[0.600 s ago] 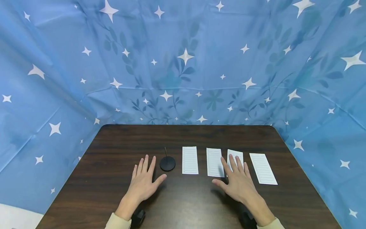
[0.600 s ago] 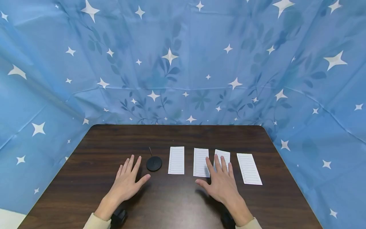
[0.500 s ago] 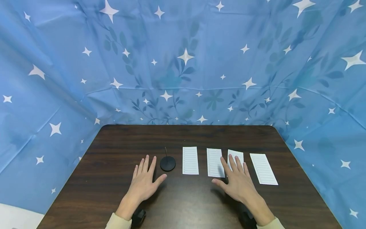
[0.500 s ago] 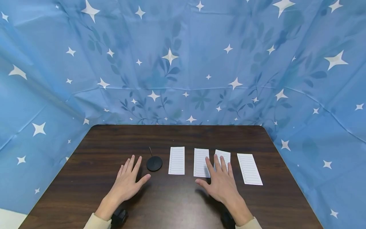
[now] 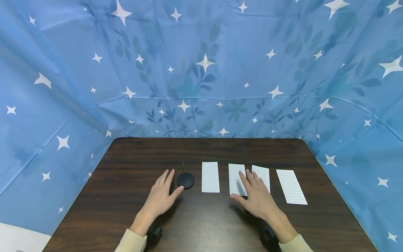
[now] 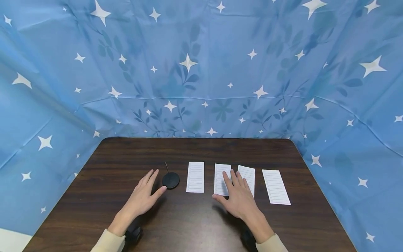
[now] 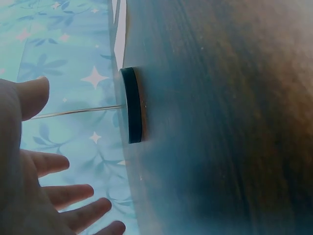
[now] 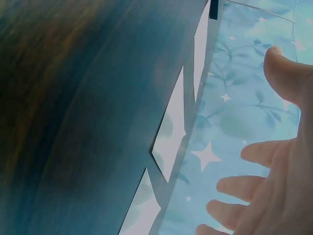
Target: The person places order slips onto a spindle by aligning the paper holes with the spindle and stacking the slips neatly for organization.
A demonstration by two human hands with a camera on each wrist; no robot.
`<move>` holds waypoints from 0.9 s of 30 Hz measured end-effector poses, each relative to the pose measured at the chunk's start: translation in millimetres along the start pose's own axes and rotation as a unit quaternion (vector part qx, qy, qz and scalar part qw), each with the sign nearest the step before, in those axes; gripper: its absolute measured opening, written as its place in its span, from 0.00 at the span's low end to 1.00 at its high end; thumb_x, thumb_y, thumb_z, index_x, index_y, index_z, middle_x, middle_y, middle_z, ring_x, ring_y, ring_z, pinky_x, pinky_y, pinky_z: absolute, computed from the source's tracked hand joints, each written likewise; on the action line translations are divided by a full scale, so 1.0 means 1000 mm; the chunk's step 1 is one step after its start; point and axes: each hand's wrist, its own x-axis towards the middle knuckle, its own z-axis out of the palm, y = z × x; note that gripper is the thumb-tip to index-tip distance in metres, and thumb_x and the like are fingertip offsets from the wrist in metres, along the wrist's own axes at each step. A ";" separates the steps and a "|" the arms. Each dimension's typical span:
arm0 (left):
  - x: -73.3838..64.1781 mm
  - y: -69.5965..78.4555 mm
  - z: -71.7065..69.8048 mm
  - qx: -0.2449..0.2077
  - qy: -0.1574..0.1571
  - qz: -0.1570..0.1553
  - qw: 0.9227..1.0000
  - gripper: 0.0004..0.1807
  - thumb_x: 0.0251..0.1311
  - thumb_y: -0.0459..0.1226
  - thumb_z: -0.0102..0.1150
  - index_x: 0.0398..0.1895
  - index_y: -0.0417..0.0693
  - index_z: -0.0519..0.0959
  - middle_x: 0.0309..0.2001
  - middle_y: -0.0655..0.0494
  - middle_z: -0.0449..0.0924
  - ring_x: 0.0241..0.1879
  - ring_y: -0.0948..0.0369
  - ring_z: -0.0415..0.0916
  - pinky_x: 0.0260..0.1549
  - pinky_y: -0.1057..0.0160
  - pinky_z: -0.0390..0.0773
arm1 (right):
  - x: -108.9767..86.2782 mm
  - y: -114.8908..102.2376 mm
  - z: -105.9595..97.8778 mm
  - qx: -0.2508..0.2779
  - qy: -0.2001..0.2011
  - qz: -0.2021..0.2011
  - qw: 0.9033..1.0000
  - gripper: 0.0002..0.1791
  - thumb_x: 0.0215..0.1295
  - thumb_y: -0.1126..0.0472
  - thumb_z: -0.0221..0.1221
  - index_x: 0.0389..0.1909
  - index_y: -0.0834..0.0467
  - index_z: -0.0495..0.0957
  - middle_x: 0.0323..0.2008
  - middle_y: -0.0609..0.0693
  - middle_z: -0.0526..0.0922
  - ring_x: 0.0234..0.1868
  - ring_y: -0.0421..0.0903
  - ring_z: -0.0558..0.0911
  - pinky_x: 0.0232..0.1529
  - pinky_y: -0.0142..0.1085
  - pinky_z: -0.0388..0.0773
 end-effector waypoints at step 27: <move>0.027 -0.002 0.006 -0.158 0.008 -0.010 0.987 0.36 0.64 0.49 0.68 0.71 0.43 0.70 0.66 0.42 0.70 0.62 0.43 0.72 0.56 0.41 0.74 | 0.042 -0.021 0.005 0.053 -0.029 -0.023 0.998 0.43 0.69 0.40 0.61 0.76 0.60 0.62 0.72 0.66 0.66 0.72 0.65 0.65 0.65 0.63 0.66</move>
